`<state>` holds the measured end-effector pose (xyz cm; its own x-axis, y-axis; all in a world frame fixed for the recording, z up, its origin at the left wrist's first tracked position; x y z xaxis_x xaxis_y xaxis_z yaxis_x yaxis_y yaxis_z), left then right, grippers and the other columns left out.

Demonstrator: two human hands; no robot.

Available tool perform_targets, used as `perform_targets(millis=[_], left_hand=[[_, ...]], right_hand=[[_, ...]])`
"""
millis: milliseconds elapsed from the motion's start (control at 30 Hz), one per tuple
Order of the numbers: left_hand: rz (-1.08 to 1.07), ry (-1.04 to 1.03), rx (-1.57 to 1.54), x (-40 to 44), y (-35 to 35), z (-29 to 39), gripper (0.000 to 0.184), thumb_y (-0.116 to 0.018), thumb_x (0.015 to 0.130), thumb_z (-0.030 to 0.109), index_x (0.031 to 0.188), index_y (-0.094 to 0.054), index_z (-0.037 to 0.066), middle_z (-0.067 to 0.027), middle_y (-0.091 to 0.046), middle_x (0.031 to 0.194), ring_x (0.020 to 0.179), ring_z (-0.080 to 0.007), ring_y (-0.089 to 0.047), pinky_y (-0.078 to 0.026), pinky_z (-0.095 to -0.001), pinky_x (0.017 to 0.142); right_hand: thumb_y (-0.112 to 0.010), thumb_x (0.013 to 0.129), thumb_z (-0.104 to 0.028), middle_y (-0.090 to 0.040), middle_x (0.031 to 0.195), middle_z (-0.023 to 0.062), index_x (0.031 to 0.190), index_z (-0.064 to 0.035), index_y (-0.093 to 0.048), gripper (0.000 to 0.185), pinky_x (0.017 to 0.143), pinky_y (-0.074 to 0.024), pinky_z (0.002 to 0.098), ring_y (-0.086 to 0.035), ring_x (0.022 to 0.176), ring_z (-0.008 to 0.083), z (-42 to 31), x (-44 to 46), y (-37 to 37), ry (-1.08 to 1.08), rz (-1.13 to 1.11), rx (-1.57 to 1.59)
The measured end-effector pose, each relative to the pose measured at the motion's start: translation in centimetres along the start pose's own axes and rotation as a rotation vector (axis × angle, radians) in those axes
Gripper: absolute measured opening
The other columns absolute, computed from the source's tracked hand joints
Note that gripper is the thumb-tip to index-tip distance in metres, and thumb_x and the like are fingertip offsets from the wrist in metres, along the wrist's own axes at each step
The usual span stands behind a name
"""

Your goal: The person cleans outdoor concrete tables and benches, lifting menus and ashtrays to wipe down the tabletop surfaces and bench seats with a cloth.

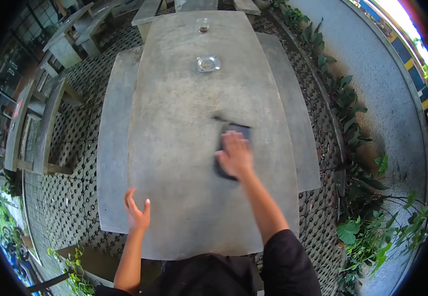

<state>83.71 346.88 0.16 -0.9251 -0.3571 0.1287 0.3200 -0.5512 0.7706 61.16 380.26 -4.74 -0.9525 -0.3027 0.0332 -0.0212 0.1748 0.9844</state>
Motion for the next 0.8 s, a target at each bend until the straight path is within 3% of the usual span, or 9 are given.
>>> perform_targets(millis=[133,200,300,433,567,600,700,767,800], left_hand=[[0.069,0.269,0.226,4.5,-2.6,-4.1,0.065,-0.062,0.093,0.036,0.144,-0.036,0.006,-0.0231,-0.041,0.144,0.129,-0.0391,-0.045,-0.040,-0.0480,0.105],[-0.013,0.522,0.260,5.2,-3.0,-4.1,0.061,-0.051,0.097,0.044,0.143,-0.040,0.005,-0.0217,-0.051,0.137,0.122,-0.0396,-0.052,-0.044,-0.0461,0.100],[0.086,0.432,0.223,4.9,-3.4,-5.0,0.050,-0.045,0.101,0.035,0.140,-0.044,0.004,-0.0204,-0.057,0.130,0.116,-0.0394,-0.056,-0.046,-0.0466,0.095],[0.108,0.426,0.217,4.8,-3.1,-4.4,0.041,-0.039,0.103,0.024,0.138,-0.045,0.003,-0.0218,-0.057,0.126,0.113,-0.0399,-0.056,-0.045,-0.0473,0.093],[0.374,0.314,0.088,3.6,-3.0,-5.5,0.029,-0.040,0.103,0.018,0.122,-0.049,-0.002,-0.0226,-0.056,0.113,0.105,-0.0386,-0.057,-0.044,-0.0465,0.092],[0.424,0.339,0.134,3.0,-2.8,-6.8,0.027,-0.040,0.104,0.019,0.117,-0.050,-0.002,-0.0229,-0.056,0.113,0.104,-0.0375,-0.057,-0.044,-0.0460,0.090],[0.512,0.336,0.193,2.8,-2.5,-7.2,0.025,-0.040,0.104,0.020,0.107,-0.050,-0.002,-0.0224,-0.058,0.108,0.096,-0.0361,-0.058,-0.045,-0.0456,0.083],[0.469,0.455,0.025,2.8,-2.9,-7.4,0.025,-0.041,0.104,0.020,0.107,-0.050,-0.002,-0.0206,-0.060,0.099,0.092,-0.0364,-0.059,-0.046,-0.0450,0.080],[0.415,0.466,0.078,2.5,-3.1,-8.2,0.024,-0.040,0.104,0.019,0.107,-0.050,-0.002,-0.0191,-0.061,0.094,0.089,-0.0356,-0.059,-0.046,-0.0445,0.079]], right_hand=[[-0.046,0.096,-0.048,-0.026,0.160,0.0126,0.153,-0.0098,-0.028,0.071,0.120,-0.0177,0.0460,-0.021,0.149,0.0319,15.1,-5.7,2.7,-0.542,0.133,-0.031],[-0.044,0.097,-0.049,-0.024,0.161,0.0123,0.155,-0.0102,-0.026,0.072,0.120,-0.0172,0.0459,-0.020,0.149,0.0327,16.2,-7.2,2.5,-0.755,0.115,-0.072],[-0.042,0.097,-0.050,-0.023,0.161,0.0159,0.154,-0.0028,-0.025,0.076,0.121,-0.0144,0.0449,-0.020,0.149,0.0336,10.9,-4.4,1.4,-0.835,0.097,-0.136],[-0.037,0.098,-0.047,-0.021,0.161,0.0164,0.154,-0.0047,-0.025,0.072,0.122,-0.0069,0.0456,-0.013,0.151,0.0331,-9.3,2.4,-1.4,-0.149,0.009,0.059],[-0.050,0.094,-0.041,-0.034,0.156,0.0116,0.147,-0.0056,-0.038,0.065,0.119,-0.0236,0.0451,-0.027,0.146,0.0283,-30.2,2.6,-3.2,0.660,-0.288,0.372],[-0.049,0.095,-0.042,-0.037,0.155,0.0084,0.148,-0.0078,-0.038,0.064,0.118,-0.0249,0.0431,-0.029,0.146,0.0265,-33.7,1.0,-7.3,0.890,-0.177,0.311],[-0.047,0.096,-0.045,-0.038,0.154,0.0080,0.144,-0.0100,-0.045,0.060,0.120,-0.0222,0.0436,-0.029,0.146,0.0259,-32.8,2.2,-5.9,1.003,-0.319,0.402],[-0.048,0.096,-0.046,-0.036,0.155,0.0099,0.145,-0.0098,-0.044,0.061,0.120,-0.0200,0.0444,-0.027,0.147,0.0278,-27.6,4.9,-3.3,0.862,-0.207,0.322],[-0.047,0.096,-0.046,-0.032,0.157,0.0118,0.147,-0.0091,-0.040,0.064,0.121,-0.0177,0.0454,-0.025,0.147,0.0305,-24.0,6.9,-1.1,0.656,-0.330,0.298]])
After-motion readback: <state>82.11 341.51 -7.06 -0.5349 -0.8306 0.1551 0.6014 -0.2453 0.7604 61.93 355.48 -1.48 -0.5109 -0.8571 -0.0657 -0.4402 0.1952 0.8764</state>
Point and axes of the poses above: each hand's wrist, its own x-axis towards the middle knuckle, its own y-axis out of the back of the hand, z = x × y, the point moved 3 cm from there along x, towards the middle knuckle
